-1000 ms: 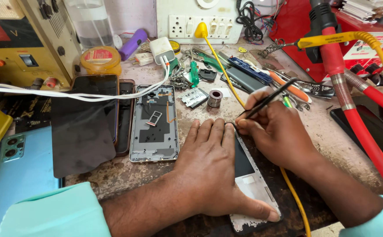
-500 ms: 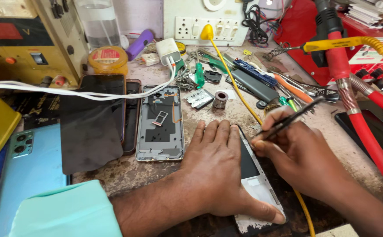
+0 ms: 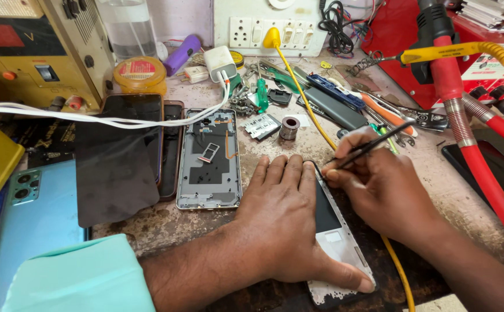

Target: The person works on a disassembled smartphone on a cluttered repair bench, using tweezers to press and align a black panel onto the phone frame along its edges. They then lift the phone, brush off its surface, and hold it up while picking at the edges with tweezers.

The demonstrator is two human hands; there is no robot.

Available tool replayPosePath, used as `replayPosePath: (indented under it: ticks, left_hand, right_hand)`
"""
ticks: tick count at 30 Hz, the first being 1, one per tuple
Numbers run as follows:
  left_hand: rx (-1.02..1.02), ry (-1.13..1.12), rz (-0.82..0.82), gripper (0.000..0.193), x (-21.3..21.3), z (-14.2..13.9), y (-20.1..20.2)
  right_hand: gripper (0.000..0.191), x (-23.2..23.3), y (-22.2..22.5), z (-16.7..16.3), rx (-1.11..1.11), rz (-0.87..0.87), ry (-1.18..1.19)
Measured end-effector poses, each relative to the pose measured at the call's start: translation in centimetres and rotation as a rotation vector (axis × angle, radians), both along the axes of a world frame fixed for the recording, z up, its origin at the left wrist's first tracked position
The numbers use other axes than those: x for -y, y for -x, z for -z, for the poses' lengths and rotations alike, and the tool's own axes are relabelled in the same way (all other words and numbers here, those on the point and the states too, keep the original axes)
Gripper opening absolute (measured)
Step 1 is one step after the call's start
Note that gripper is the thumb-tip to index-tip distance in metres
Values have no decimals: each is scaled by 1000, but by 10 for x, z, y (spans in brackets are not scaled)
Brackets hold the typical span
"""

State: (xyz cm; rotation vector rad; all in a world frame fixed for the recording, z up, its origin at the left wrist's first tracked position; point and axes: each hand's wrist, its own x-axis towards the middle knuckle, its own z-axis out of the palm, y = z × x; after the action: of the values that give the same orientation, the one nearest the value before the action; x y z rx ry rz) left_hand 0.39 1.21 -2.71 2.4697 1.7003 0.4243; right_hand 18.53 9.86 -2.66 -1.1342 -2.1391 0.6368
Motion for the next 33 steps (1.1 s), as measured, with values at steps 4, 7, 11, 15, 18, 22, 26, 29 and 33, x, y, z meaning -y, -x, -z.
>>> replayPosePath:
  ticks: [4,7,11,15,18,22,26,29,33]
  left_hand:
    - [1,9,-6,165,0,-1,-1]
    - [-25,43,4,164,-1,-2,0]
    - [3,-26,-2,164,0,-1,-1]
    - [8,-3,-9,164,-1,0,1]
    - [21,-24,-7,163,-1,1,1]
    - [42,-63,1,159,1,2,1]
    - [32,-55,11,153,1,3,1]
    - [41,-51,8,152,1,3,2]
    - [28,-14,-4,149,1,1,1]
  right_hand:
    - [15,2,2,2,4,17,-41]
    - [15,-1,1,9,-109,-21,-1]
    - [12,-5,-4,20,-286,-85,37]
    - [26,-7,-11,20,-443,-135,195]
    - [25,0,-13,18,-384,-136,164]
    - [14,15,-8,12,-123,-35,-123]
    - [18,24,-1,7,100,24,-439]
    - [14,27,2,8,166,77,-496]
    - [12,22,-4,15,159,39,-448]
